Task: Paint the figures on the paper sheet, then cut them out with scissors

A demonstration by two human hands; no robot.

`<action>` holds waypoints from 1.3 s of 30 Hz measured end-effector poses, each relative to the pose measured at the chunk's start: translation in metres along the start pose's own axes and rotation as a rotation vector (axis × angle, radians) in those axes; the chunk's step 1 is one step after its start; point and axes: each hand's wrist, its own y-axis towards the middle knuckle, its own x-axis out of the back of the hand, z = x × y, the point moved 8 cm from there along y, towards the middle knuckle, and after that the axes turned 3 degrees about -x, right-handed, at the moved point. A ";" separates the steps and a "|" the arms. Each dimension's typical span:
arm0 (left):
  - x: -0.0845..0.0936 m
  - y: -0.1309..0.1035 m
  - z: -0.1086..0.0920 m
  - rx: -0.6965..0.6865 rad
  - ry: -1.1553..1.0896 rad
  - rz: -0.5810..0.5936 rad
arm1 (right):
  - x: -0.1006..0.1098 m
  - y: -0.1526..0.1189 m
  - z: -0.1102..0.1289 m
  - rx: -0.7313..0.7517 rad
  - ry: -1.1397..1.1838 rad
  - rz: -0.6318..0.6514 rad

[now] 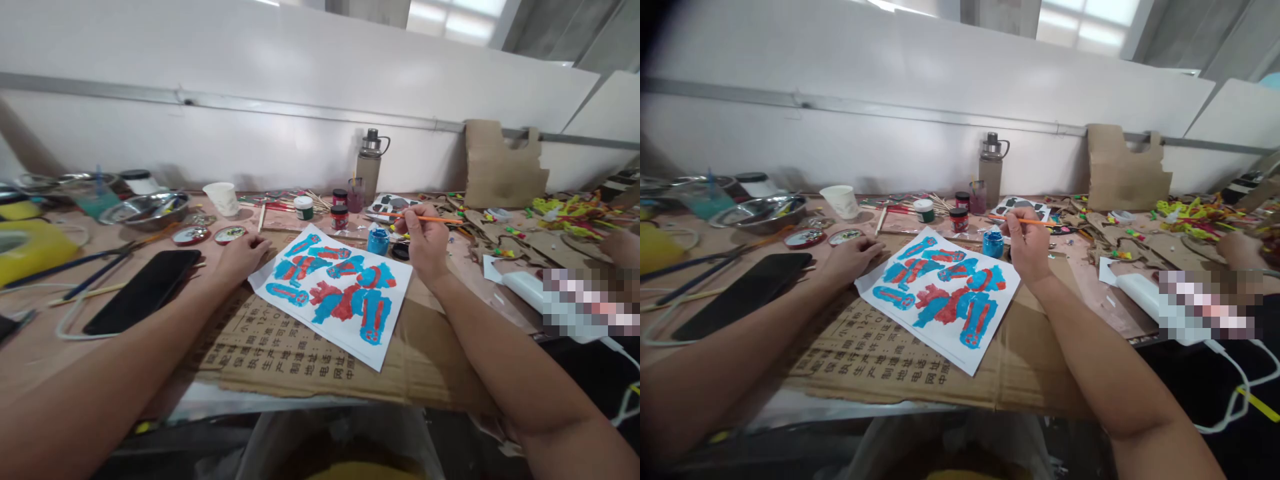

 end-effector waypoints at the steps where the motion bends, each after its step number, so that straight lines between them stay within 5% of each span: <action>1: 0.000 0.000 0.000 0.002 0.001 0.001 | 0.000 0.000 0.000 -0.003 -0.001 0.002; 26: 0.003 -0.004 -0.001 -0.013 -0.015 0.004 | 0.005 0.005 -0.009 -0.057 -0.121 -0.010; 39: 0.001 -0.004 0.002 0.012 0.008 0.014 | 0.004 0.006 0.004 0.076 -0.044 -0.038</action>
